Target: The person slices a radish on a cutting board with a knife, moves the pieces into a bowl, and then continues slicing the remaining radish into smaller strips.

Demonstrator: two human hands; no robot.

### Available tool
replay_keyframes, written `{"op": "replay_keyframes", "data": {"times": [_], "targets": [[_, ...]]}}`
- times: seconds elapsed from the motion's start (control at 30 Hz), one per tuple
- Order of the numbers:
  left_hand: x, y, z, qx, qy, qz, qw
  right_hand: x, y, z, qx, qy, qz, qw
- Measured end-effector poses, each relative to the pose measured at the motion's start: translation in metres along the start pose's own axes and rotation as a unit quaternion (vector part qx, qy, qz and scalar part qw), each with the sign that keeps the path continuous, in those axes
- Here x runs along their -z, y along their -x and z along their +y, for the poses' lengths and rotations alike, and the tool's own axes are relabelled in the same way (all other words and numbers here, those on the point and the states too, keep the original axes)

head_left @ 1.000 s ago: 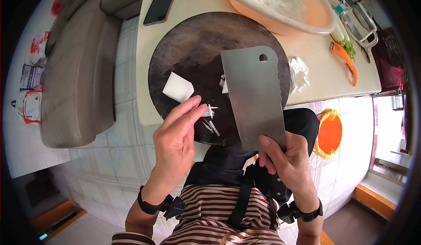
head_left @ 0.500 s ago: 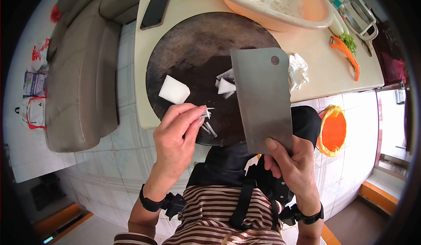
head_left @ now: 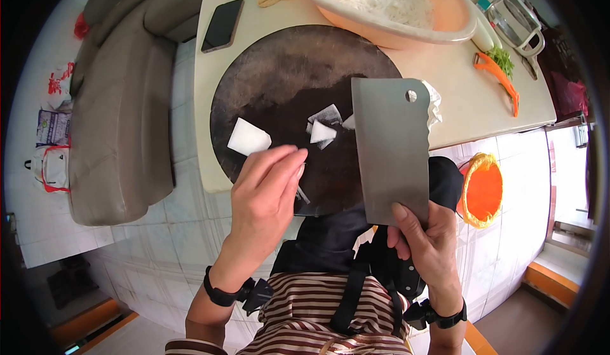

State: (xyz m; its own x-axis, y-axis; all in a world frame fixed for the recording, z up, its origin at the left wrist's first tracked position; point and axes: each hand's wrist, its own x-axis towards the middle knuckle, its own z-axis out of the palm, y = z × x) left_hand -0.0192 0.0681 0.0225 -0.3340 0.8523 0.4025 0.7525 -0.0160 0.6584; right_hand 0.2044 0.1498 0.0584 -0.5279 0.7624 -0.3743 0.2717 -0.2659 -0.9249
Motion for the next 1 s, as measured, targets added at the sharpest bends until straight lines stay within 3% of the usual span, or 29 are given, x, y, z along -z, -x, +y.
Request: {"op": "replay_keyframes", "data": {"times": [0.07, 0.33, 0.53, 1.0], "targets": [[-0.008, -0.014, -0.001, -0.055, -0.103, -0.002, 0.993, 0.0, 0.002, 0.002, -0.007, -0.006, 0.002, 1.0], [-0.029, -0.034, -0.016, -0.15, -0.186, -0.052, 0.97, 0.011, 0.008, 0.009, -0.047, -0.002, -0.016, 0.999], [-0.029, -0.039, -0.016, -0.112, -0.154, -0.065, 0.98, 0.014, 0.008, 0.011, -0.045, -0.003, -0.018, 0.999], [-0.029, -0.052, -0.003, -0.113, -0.192, -0.106, 0.969, 0.011, 0.012, 0.016, -0.051, -0.019, -0.021, 0.998]]}}
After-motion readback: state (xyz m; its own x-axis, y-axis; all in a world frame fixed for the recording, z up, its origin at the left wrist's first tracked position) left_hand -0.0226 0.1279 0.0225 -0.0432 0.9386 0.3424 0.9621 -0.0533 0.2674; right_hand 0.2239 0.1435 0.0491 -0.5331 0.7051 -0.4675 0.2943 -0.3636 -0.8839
